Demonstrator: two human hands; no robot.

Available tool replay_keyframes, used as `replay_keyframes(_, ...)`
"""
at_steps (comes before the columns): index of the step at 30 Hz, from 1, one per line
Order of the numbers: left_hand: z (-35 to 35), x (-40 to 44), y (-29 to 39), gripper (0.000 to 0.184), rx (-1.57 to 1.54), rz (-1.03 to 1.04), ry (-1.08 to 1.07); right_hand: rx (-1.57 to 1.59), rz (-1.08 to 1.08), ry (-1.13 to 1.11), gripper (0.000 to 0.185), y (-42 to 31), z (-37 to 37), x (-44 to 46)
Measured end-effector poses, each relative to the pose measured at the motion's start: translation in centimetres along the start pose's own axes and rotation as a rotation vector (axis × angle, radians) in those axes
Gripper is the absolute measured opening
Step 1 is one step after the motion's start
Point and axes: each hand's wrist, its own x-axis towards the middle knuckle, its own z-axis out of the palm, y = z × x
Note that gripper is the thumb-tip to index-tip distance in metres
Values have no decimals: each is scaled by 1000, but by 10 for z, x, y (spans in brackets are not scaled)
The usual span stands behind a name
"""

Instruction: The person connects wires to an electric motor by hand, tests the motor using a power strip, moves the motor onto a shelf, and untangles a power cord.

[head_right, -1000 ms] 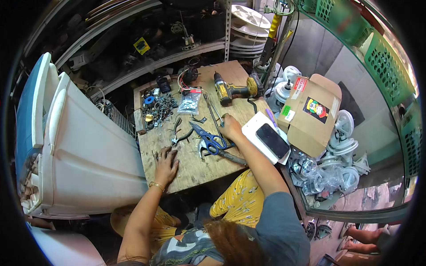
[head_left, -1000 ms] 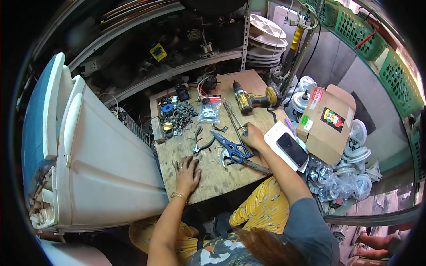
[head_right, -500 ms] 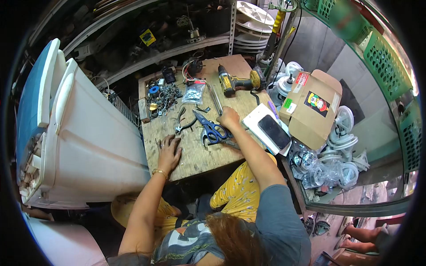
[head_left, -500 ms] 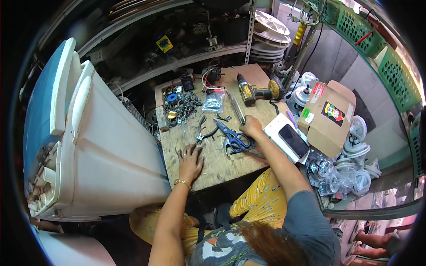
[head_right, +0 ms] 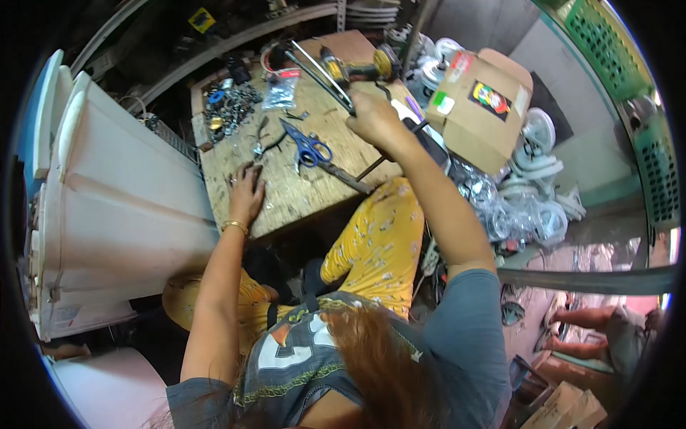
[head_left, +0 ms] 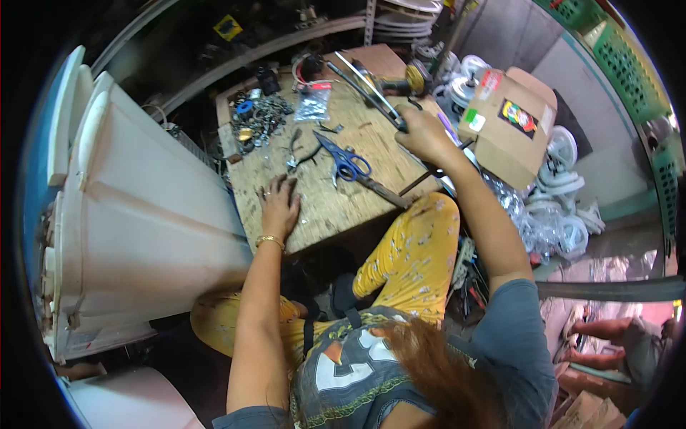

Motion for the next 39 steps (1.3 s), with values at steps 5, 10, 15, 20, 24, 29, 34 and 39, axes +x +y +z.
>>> replay_keyframes(5, -1, 1, 2, 37, -199, -36, -21, 64, 108, 32, 41, 28, -63, -122)
replay_keyframes(10, 0, -2, 1, 36, -44, 61, 52, -49, 271, 95, 42, 66, -69, -268)
replay_keyframes(15, 5, -1, 0, 37, -44, 43, 41, 22, 684, -46, 37, 69, -25, -365)
replay_keyframes(20, 2, -3, 3, 36, 4, 47, 40, -201, 788, -23, 34, 87, 51, -422)
replay_keyframes(24, 2, -2, 3, 35, -1, 48, 44, -302, 777, 35, 30, 109, 88, -433)
replay_keyframes(29, 1, -2, 3, 34, 6, 45, 54, -221, 841, 104, 30, 111, 99, -420)
replay_keyframes(34, 0, -1, 4, 33, -7, 20, 44, -43, 997, 122, 38, 119, 111, -393)
replay_keyframes(39, 0, 0, 4, 32, -9, 33, 54, 28, 964, 239, 41, 134, 132, -375)
